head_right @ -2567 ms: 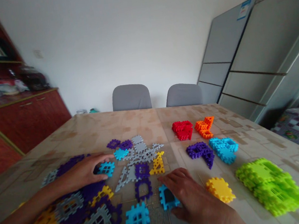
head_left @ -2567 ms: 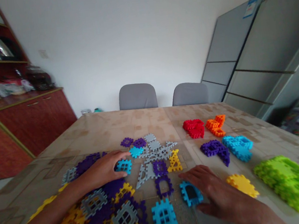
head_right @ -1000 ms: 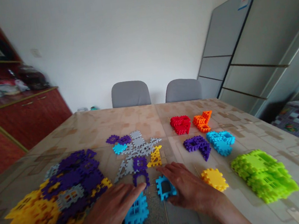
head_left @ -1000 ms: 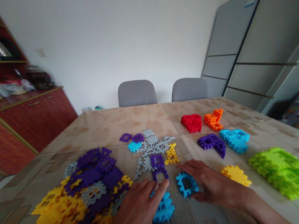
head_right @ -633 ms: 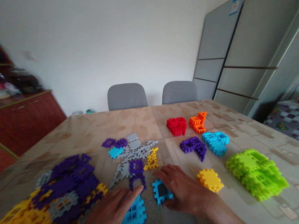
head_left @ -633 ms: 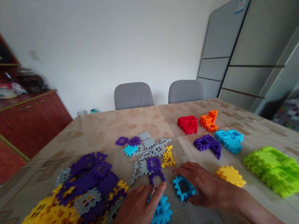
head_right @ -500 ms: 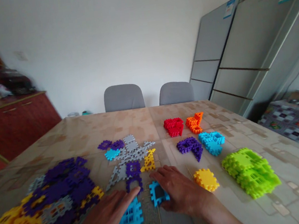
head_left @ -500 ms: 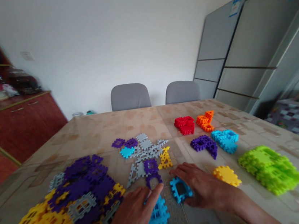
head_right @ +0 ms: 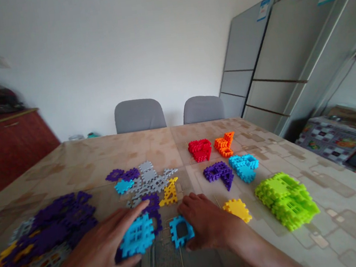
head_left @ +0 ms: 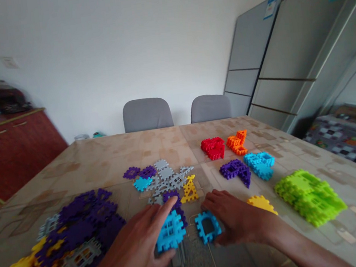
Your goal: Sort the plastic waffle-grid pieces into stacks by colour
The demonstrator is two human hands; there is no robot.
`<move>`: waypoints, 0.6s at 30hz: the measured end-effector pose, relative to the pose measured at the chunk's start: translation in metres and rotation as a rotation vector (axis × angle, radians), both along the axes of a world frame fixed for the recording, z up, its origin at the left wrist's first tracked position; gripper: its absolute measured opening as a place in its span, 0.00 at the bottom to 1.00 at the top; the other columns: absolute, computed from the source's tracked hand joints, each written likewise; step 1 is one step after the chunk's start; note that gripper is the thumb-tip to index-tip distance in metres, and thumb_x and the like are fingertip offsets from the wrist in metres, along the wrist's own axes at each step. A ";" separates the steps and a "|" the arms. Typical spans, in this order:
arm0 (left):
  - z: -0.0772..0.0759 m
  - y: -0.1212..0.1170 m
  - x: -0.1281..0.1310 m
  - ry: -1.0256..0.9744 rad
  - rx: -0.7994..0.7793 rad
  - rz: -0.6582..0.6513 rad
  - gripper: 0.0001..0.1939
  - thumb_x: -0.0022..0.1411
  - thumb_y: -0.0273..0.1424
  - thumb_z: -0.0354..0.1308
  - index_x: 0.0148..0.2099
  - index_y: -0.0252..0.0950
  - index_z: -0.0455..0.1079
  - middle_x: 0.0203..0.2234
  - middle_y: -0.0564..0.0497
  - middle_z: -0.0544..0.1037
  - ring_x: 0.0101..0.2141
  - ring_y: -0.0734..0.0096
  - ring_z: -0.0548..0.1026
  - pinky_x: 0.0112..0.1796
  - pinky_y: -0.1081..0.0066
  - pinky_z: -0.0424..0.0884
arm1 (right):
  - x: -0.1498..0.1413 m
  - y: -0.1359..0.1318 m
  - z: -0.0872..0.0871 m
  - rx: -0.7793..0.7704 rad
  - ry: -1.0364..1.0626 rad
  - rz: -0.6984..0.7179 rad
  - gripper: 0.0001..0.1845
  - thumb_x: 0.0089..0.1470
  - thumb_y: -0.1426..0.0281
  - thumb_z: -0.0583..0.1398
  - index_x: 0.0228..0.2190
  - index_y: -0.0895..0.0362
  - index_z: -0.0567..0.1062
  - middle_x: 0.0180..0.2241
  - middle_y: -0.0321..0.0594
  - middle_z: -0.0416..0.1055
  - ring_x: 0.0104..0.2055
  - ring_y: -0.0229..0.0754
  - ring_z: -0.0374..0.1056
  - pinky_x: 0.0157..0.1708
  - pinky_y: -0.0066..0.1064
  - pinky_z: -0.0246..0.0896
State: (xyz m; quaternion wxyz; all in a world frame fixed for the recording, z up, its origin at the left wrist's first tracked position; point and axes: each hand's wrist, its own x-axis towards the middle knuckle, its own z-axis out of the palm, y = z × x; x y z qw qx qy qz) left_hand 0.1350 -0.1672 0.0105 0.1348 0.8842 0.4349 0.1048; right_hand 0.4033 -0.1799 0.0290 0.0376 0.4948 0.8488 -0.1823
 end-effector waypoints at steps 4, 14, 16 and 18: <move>0.011 0.020 0.003 -0.046 0.078 0.012 0.40 0.54 0.28 0.58 0.69 0.45 0.53 0.60 0.45 0.70 0.56 0.54 0.72 0.55 0.57 0.68 | -0.005 0.005 0.005 0.022 -0.075 0.060 0.35 0.41 0.59 0.72 0.49 0.61 0.73 0.51 0.55 0.70 0.54 0.59 0.64 0.54 0.51 0.59; 0.030 0.070 0.036 -0.099 0.104 0.022 0.40 0.53 0.30 0.59 0.68 0.41 0.55 0.58 0.44 0.72 0.54 0.55 0.73 0.54 0.61 0.68 | -0.014 0.012 -0.001 0.073 -0.162 0.236 0.35 0.39 0.59 0.72 0.46 0.67 0.74 0.45 0.56 0.73 0.46 0.58 0.68 0.48 0.46 0.64; 0.033 0.082 0.048 -0.109 0.095 0.019 0.39 0.53 0.31 0.60 0.67 0.38 0.56 0.57 0.42 0.73 0.54 0.54 0.74 0.53 0.61 0.68 | -0.008 0.013 0.006 0.065 -0.145 0.289 0.32 0.38 0.62 0.72 0.44 0.66 0.75 0.43 0.54 0.74 0.44 0.56 0.69 0.46 0.43 0.65; 0.035 0.094 0.062 -0.132 0.084 0.013 0.39 0.53 0.33 0.60 0.67 0.36 0.56 0.56 0.41 0.75 0.53 0.54 0.75 0.52 0.61 0.69 | 0.007 0.014 0.018 0.068 -0.062 0.308 0.28 0.39 0.64 0.71 0.43 0.63 0.75 0.42 0.50 0.74 0.43 0.52 0.69 0.45 0.40 0.65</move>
